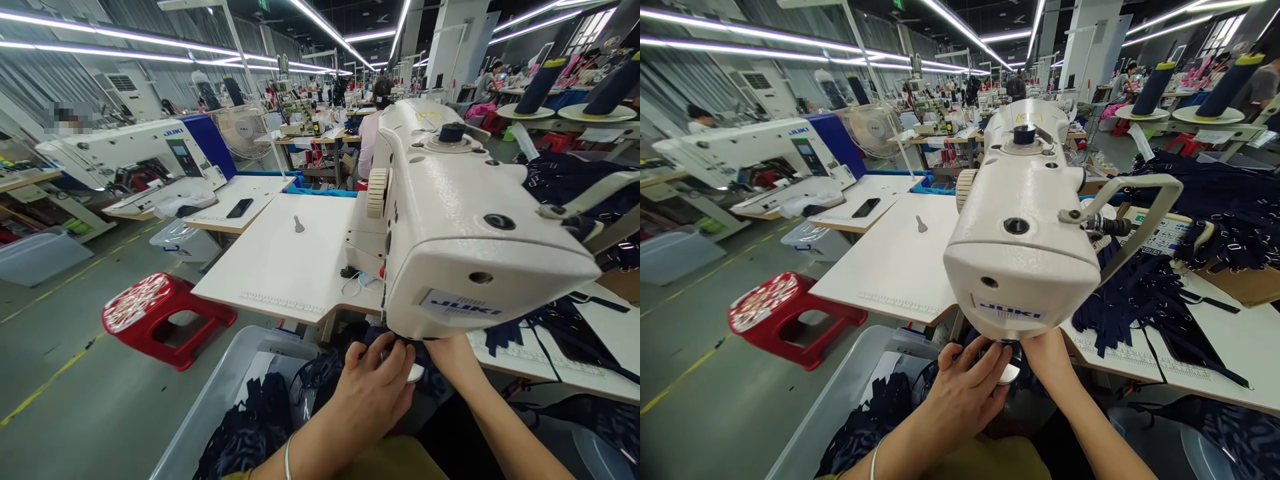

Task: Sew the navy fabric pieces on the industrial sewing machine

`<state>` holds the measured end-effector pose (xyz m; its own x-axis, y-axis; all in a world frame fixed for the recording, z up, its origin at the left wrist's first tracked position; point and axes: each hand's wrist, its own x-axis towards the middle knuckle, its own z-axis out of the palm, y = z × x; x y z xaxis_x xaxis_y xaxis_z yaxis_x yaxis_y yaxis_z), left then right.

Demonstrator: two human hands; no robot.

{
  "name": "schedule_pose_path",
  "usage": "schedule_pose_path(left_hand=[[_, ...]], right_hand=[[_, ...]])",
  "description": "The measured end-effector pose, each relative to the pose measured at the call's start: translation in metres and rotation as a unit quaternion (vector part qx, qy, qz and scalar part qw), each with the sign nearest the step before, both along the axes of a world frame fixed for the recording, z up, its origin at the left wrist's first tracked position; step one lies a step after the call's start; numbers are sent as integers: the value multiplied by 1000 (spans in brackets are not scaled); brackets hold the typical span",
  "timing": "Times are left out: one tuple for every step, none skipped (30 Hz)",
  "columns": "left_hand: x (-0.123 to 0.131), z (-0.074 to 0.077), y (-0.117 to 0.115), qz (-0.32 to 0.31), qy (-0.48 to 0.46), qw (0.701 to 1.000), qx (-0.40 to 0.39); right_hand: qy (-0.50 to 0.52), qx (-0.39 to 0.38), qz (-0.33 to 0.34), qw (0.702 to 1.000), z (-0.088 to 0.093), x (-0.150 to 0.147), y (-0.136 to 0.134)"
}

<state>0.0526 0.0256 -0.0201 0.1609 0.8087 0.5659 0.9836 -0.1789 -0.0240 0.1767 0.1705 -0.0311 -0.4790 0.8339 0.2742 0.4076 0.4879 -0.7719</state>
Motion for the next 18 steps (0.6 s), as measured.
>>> schedule_pose_path(left_hand=[[0,0,0,2,-3,1000,-2],[1,-1,1,4,-7,1000,-4],[1,-2,1,4,-9,1000,-5],[1,-2,1,4,-10,1000,-8],[1,-3,1,4,-9,1000,-9],[1,-4,1,4,-6,1000,-11],[1,-4,1,6,-4,1000,-12],[1,-5,1,6,-1,1000,-13],[1,-5,1,7,-1,1000,-11],[2,-6,1,8,-2,1000,-9],[2,-6,1,8,-2,1000,-8],[2,-6,1,9,-1,1000,-7],[2,-6,2,10,0,1000,-6],[2,-6,2,11,3,1000,-5],[2,-6,2,11,4,1000,-5],[3,-6,2,11,4,1000,-6],[3,-7,2,10,1,1000,-4],[3,-7,2,10,-2,1000,-3]], right_hand=[[-4,15,0,1000,0,-1,3],[-6,23,3,1000,1,-2,5],[-9,25,6,1000,1,-3,7],[-10,24,8,1000,1,-4,8],[-11,25,8,1000,2,-4,8],[-13,26,8,1000,2,-4,8],[-14,27,7,1000,2,-5,8],[-15,27,5,999,2,-5,7],[-17,28,4,999,2,-5,7],[-18,28,3,999,2,-5,7],[-18,28,1,999,1,-5,6],[-18,28,-1,999,0,-5,6],[-16,28,-3,999,-1,-5,6],[-15,28,-6,999,-3,-5,6],[-12,27,-9,1000,-4,-6,6],[-10,26,-11,1000,-5,-6,6],[-7,24,-13,1000,-7,-5,6],[-3,21,-14,1000,-8,-5,6]])
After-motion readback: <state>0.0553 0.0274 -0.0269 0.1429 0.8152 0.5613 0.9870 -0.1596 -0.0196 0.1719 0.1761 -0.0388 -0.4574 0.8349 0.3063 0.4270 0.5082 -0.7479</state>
